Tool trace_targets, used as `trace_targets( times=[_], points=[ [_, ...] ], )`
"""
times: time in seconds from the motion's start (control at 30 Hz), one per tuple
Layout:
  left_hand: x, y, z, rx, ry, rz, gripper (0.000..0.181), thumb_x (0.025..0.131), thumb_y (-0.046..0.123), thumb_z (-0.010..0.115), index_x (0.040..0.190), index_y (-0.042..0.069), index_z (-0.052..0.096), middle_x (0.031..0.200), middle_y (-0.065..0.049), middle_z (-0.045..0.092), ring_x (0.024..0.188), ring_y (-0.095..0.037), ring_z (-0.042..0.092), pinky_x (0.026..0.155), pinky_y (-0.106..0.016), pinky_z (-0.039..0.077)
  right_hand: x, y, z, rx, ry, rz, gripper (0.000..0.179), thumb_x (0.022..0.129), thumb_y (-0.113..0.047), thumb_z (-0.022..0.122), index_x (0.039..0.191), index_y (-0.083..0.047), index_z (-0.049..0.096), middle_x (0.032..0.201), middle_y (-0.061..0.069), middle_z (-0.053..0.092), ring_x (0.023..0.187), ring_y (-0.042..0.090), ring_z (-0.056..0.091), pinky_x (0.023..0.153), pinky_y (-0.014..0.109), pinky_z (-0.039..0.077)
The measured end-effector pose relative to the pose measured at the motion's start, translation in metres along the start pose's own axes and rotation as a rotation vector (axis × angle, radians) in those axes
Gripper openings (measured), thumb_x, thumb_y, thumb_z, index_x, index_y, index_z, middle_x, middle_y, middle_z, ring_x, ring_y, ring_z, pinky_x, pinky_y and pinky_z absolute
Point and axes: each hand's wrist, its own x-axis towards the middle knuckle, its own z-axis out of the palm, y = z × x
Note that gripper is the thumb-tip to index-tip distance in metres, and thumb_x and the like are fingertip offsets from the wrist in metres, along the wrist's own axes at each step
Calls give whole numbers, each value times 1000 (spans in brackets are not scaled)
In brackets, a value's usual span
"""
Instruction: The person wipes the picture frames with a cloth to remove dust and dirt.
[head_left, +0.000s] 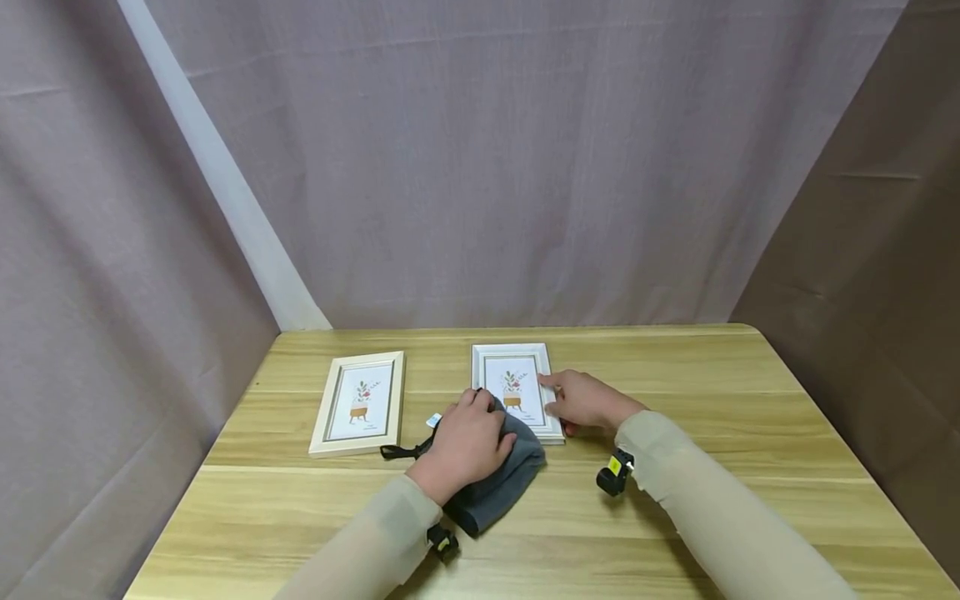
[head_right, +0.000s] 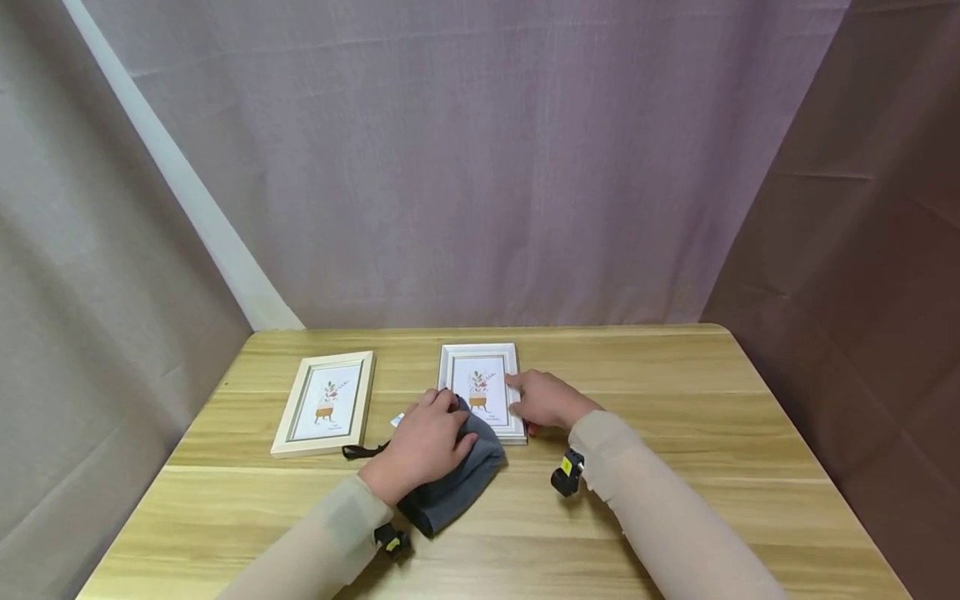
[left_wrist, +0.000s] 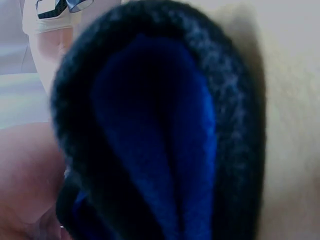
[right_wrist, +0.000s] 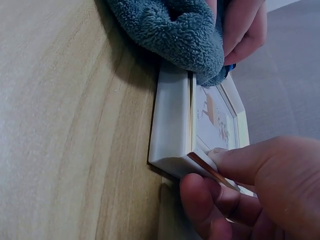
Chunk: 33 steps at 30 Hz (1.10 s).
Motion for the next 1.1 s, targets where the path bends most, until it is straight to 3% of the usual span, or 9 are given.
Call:
trace_targets(
  times=[0.43, 0.67, 0.87, 1.1],
  points=[
    [15, -3, 5, 7, -16, 48, 42, 116, 43, 54, 137, 16, 78, 134, -9, 69, 122, -27, 61, 100, -37, 56, -1, 0, -2, 15, 0, -11, 66, 107, -12, 67, 168, -4, 42, 62, 8, 61, 48, 18, 57, 57, 32, 46],
    [27, -7, 9, -2, -16, 73, 40, 115, 40, 58, 140, 14, 76, 137, -7, 71, 126, -25, 66, 109, -38, 52, -3, -3, -3, 9, -3, -28, 65, 108, -11, 67, 167, -2, 41, 61, 9, 60, 47, 18, 56, 58, 33, 47],
    [38, -8, 0, -62, -67, 73, 40, 113, 38, 64, 140, 11, 75, 134, -6, 74, 125, -24, 69, 110, -41, 53, -4, -4, -3, 5, 1, -33, 65, 107, -9, 67, 166, -1, 43, 61, 9, 61, 48, 19, 59, 59, 32, 47],
    [52, -14, -2, -142, -109, 61, 44, 108, 40, 73, 142, 11, 73, 129, -6, 77, 117, -25, 74, 99, -39, 59, -4, -4, -3, 12, -5, -7, 64, 107, -10, 66, 167, -4, 43, 61, 8, 62, 46, 15, 54, 54, 29, 42]
  ],
)
